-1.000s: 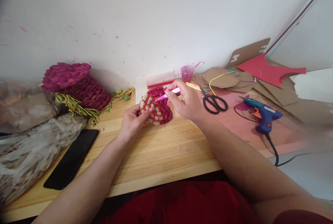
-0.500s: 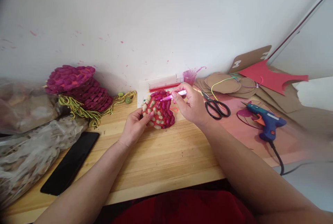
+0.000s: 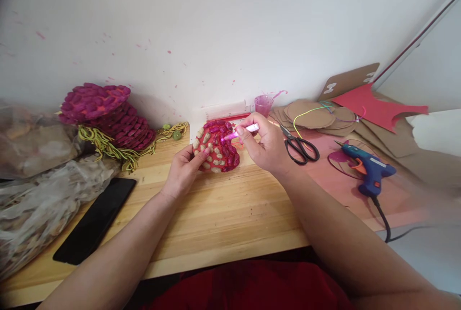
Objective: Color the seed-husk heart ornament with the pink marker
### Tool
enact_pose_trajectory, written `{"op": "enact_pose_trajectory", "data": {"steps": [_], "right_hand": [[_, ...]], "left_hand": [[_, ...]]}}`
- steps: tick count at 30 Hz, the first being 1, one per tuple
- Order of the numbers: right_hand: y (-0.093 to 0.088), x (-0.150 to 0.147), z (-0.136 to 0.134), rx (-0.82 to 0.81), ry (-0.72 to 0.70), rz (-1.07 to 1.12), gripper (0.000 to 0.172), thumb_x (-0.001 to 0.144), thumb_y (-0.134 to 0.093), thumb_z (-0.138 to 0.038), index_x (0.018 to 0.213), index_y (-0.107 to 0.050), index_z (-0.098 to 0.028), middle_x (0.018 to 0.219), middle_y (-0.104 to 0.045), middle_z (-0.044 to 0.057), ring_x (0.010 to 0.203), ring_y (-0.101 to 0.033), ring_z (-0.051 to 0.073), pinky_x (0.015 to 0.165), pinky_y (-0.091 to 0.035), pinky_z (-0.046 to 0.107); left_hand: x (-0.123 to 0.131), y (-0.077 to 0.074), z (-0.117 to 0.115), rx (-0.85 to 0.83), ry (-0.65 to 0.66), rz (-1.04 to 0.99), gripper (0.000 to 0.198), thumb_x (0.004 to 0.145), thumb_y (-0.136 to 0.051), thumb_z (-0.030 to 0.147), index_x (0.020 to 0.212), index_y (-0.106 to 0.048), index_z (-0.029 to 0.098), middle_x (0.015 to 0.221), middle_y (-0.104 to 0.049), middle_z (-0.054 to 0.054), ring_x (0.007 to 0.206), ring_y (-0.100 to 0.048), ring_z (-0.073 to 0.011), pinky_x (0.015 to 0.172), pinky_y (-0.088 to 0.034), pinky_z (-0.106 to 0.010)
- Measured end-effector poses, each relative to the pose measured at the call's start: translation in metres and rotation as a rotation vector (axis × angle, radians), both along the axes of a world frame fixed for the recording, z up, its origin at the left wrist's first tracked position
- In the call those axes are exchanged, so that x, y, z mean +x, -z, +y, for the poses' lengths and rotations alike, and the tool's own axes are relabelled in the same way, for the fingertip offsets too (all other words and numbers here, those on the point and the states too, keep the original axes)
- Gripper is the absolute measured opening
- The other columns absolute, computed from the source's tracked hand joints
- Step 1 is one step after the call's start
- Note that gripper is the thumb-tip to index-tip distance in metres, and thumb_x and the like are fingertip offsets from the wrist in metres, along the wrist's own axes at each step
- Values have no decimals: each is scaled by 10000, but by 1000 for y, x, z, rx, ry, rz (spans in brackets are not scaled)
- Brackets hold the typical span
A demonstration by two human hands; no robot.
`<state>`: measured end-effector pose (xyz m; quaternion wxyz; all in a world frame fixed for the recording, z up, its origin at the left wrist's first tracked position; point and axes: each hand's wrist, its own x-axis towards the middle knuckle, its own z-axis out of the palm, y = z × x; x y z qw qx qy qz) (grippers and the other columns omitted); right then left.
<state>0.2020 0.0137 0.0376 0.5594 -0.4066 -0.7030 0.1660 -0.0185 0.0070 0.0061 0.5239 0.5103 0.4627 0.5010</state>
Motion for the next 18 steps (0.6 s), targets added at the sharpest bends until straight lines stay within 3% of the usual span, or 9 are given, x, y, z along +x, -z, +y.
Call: {"op": "enact_pose_trajectory", "data": {"steps": [9,18], "right_hand": [[-10,-15,-11,222,23,-296,53,937,-604,-209,887,-605,-228,810,-699,14,750,-645,169,695,-488,308],[-10,-15,-12,230,-11,-370,71,933,-582,-197,865,-580,-218,767,-671,17,720,-626,168,669,-465,301]], "left_hand": [[2,-3,-1,25,-49,87,443,709,-789,575,793,-659,160,615,-639,-5,510,-558,-132,483,-490,-248],[-1,4,-1,105,-88,233,334,797,-725,499,810,-674,169,647,-638,-6,569,-542,-134,526,-439,-236]]}}
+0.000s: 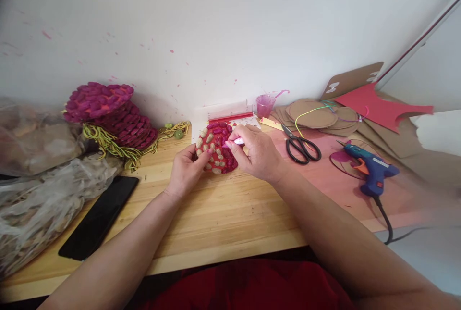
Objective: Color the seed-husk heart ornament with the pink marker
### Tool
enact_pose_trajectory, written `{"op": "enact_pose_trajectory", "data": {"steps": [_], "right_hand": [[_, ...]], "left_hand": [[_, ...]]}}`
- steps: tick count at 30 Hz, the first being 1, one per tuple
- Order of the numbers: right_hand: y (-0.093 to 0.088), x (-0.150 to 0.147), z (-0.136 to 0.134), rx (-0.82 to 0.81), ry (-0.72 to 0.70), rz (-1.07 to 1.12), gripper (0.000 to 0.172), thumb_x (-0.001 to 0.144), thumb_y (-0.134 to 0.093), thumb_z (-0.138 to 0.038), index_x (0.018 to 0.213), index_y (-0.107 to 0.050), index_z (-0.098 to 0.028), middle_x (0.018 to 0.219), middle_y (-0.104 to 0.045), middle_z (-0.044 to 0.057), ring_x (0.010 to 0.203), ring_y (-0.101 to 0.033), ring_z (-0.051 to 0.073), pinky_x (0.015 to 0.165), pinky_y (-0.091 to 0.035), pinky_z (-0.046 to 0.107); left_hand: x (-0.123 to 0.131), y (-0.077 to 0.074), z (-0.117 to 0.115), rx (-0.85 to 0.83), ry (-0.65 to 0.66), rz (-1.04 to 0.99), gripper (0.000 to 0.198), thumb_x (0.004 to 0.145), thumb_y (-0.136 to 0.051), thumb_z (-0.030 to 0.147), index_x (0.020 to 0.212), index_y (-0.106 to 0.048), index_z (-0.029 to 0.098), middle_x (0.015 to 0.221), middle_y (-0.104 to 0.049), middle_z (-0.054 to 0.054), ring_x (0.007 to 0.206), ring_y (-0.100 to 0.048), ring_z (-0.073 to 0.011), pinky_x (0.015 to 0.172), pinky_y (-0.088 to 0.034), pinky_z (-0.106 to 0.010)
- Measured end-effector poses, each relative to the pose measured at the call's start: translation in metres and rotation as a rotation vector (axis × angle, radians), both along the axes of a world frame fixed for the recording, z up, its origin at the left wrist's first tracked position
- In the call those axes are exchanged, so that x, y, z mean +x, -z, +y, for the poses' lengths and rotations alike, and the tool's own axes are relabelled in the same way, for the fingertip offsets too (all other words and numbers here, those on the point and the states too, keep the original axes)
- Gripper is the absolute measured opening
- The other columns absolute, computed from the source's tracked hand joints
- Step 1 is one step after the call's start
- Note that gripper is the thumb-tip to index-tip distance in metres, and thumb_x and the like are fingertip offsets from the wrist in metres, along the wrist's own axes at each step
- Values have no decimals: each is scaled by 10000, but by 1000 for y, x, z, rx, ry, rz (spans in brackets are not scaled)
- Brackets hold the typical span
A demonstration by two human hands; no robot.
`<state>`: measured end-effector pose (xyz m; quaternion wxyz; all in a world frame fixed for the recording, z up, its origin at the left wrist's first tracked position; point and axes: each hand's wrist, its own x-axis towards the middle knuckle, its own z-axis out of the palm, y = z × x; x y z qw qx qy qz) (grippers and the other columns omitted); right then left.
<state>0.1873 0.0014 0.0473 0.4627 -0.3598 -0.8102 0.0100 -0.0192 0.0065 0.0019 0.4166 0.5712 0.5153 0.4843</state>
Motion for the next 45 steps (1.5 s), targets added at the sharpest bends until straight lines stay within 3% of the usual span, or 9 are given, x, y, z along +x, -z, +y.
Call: {"op": "enact_pose_trajectory", "data": {"steps": [6,12,16,23,35,45], "right_hand": [[-4,5,-3,-131,23,248,57,956,-612,-262,911,-594,-233,775,-660,-9,686,-610,142,655,-453,287],[-2,5,2,-209,-52,276,100,975,-599,-293,903,-594,-223,761,-645,-14,678,-607,133,652,-456,281],[2,7,5,-209,-33,292,129,976,-605,-333,898,-592,-230,762,-646,-9,696,-606,144,666,-466,295],[6,9,6,-258,-75,345,149,970,-613,-371,916,-598,-233,755,-638,-10,695,-602,150,670,-468,306],[2,7,6,-199,-20,263,128,963,-614,-323,885,-599,-223,777,-655,3,704,-605,153,674,-472,305],[11,13,12,-286,-58,330,166,961,-618,-404,916,-599,-245,782,-660,5,720,-614,170,651,-485,320]], "left_hand": [[0,-1,1,-45,58,-167,380,766,-776,519,871,-686,165,763,-688,-10,613,-550,-115,572,-459,-225],[2,-2,1,-121,137,-363,395,736,-810,516,863,-651,177,657,-643,28,534,-525,-99,535,-451,-214],[2,-1,2,-138,140,-370,432,704,-825,539,888,-649,190,668,-664,19,575,-583,-130,571,-490,-241],[1,-1,2,-133,176,-376,448,728,-818,509,993,-661,183,874,-754,-38,737,-671,-172,685,-545,-279],[2,-1,2,-120,164,-350,471,751,-786,561,1014,-644,197,888,-746,-34,800,-681,-191,720,-552,-291],[2,2,4,-78,131,-342,548,756,-799,502,1165,-604,194,1124,-741,-90,805,-695,-181,674,-556,-272]]}}
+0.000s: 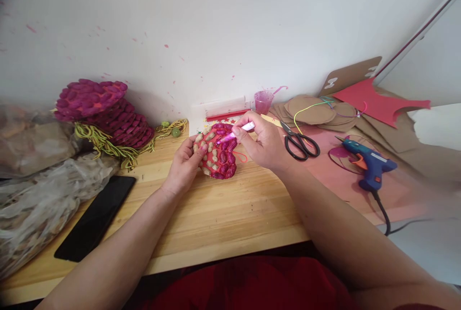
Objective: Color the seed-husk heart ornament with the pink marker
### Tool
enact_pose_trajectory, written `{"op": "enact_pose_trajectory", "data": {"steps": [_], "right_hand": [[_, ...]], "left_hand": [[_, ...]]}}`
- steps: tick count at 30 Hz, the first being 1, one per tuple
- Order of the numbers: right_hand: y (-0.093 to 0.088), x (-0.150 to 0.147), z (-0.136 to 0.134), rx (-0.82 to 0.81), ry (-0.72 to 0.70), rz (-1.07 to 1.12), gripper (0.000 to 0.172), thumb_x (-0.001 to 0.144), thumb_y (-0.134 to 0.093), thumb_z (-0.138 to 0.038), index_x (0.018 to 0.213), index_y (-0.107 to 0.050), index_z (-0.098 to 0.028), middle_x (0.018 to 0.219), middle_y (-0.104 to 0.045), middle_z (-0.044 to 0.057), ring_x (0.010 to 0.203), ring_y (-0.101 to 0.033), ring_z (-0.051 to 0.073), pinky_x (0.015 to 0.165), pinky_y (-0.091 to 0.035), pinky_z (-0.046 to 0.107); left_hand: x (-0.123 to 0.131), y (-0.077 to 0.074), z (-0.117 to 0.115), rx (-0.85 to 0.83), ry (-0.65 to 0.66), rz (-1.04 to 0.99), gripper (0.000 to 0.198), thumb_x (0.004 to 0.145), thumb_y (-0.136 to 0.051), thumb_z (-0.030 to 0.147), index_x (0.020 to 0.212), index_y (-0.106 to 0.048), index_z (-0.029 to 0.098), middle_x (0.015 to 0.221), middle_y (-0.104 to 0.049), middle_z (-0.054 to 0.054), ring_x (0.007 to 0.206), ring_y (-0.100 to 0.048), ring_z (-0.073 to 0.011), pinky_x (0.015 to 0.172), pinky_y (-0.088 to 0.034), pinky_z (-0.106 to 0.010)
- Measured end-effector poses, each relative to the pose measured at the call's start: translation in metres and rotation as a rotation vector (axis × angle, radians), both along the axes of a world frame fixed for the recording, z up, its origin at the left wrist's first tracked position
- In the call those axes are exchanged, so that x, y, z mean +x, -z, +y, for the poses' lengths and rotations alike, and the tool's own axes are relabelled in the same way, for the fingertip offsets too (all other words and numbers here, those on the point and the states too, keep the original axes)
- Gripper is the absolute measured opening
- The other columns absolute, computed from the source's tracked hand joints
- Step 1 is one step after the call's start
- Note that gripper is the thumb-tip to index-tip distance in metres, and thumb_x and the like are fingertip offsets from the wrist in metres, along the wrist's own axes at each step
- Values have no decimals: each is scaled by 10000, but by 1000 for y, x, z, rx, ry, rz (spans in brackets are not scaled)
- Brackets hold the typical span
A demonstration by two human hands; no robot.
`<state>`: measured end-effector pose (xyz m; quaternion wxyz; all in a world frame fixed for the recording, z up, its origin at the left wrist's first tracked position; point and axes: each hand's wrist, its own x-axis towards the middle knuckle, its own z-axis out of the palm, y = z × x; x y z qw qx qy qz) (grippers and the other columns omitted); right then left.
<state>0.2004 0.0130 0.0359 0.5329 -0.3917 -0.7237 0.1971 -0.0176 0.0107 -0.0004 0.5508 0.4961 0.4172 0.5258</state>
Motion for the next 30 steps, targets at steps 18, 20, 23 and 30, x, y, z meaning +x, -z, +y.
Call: {"op": "enact_pose_trajectory", "data": {"steps": [18,20,23,30], "right_hand": [[-10,-7,-9,193,126,-141,137,963,-608,-359,895,-584,-242,831,-660,28,790,-617,193,745,-483,356],[-10,-6,-9,190,120,-120,113,960,-612,-334,898,-589,-243,831,-658,26,783,-618,189,740,-482,352],[-11,-7,-10,156,74,-101,88,962,-604,-293,897,-595,-235,818,-650,17,755,-609,171,719,-478,333],[-11,-11,-11,196,108,-127,84,955,-606,-286,891,-587,-235,831,-662,22,781,-615,182,741,-479,340]], "left_hand": [[2,-4,-1,-120,-4,-131,615,669,-854,502,1144,-612,196,907,-770,-53,799,-732,-224,687,-579,-325],[2,-4,-1,-133,0,-145,606,668,-859,488,1139,-616,195,904,-772,-53,780,-732,-220,673,-578,-319],[3,-5,-1,-157,10,-169,593,664,-866,472,1126,-617,195,894,-774,-51,704,-718,-197,610,-561,-296],[3,-6,-2,-184,-3,-175,607,651,-874,472,1127,-610,205,857,-768,-28,686,-713,-196,610,-561,-300]]}}
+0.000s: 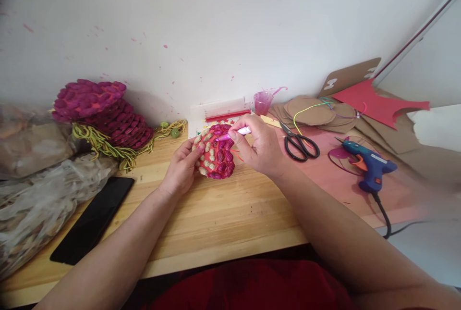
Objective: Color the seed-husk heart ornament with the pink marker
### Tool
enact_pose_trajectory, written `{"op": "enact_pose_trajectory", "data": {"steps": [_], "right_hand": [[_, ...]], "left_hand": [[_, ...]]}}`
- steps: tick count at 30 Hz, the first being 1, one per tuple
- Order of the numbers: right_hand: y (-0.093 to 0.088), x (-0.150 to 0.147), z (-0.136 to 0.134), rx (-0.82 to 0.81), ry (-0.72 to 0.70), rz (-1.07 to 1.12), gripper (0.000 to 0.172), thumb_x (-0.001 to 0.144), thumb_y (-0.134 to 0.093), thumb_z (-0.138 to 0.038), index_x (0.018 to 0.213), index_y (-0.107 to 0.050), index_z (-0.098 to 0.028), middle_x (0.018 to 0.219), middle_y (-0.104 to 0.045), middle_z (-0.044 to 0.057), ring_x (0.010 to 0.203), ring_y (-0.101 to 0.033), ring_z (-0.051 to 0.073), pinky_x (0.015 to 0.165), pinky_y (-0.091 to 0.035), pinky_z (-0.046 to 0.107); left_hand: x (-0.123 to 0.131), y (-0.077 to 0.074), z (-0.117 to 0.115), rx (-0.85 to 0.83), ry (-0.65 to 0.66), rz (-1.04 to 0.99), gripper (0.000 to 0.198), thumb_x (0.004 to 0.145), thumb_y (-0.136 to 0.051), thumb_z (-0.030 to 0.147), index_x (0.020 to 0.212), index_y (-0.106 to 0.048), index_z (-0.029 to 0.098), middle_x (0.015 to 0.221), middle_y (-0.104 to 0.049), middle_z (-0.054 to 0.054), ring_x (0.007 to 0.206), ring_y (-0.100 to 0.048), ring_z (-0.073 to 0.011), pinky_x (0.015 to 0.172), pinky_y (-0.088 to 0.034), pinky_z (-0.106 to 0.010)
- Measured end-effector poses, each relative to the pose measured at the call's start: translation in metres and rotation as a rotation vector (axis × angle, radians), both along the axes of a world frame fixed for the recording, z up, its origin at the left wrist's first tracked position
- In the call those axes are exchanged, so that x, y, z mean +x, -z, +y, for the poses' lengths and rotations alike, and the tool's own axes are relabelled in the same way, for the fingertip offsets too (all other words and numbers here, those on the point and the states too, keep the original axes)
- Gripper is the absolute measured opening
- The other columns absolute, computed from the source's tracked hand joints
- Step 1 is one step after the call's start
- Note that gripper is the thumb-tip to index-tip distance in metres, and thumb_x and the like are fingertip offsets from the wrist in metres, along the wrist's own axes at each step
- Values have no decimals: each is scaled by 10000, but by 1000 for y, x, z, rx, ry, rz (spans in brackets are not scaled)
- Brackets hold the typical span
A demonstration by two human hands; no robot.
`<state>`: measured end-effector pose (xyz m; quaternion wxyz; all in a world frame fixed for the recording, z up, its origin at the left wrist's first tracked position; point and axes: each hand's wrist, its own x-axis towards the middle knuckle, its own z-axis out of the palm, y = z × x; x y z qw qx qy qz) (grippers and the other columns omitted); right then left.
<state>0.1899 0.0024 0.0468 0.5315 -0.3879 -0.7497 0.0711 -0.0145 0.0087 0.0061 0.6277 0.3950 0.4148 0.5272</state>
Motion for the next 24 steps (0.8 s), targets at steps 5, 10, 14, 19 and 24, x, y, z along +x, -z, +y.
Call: {"op": "enact_pose_trajectory", "data": {"steps": [5,10,14,19,24], "right_hand": [[-1,-1,-2,17,25,-24,79,952,-617,-286,896,-587,-238,831,-671,24,791,-623,190,760,-482,349],[1,-3,-1,25,-4,-27,96,959,-604,-299,892,-585,-232,832,-666,26,774,-617,190,738,-483,350],[1,-2,-1,38,-31,-17,109,958,-611,-305,884,-587,-228,818,-659,23,765,-611,186,740,-480,349],[1,-2,-2,17,-61,27,77,958,-611,-289,912,-610,-228,839,-667,29,779,-631,188,743,-489,350],[1,-3,-3,28,-35,1,77,955,-617,-292,914,-620,-227,858,-684,35,815,-643,198,772,-489,361]], "left_hand": [[-1,1,1,18,3,-4,596,664,-876,466,1133,-616,207,814,-761,-15,568,-651,-152,542,-518,-267],[-1,-1,2,7,23,-40,560,636,-898,443,1066,-642,192,762,-750,-8,563,-647,-148,542,-517,-256],[-1,-2,2,-3,27,-69,508,629,-906,431,993,-656,181,701,-728,0,547,-638,-146,531,-507,-246],[-1,-3,1,-13,13,-36,504,631,-898,458,973,-656,179,694,-728,2,496,-609,-132,485,-488,-237],[-1,-3,1,0,18,-24,525,642,-882,469,1018,-655,182,773,-761,-27,539,-642,-149,477,-486,-236]]}}
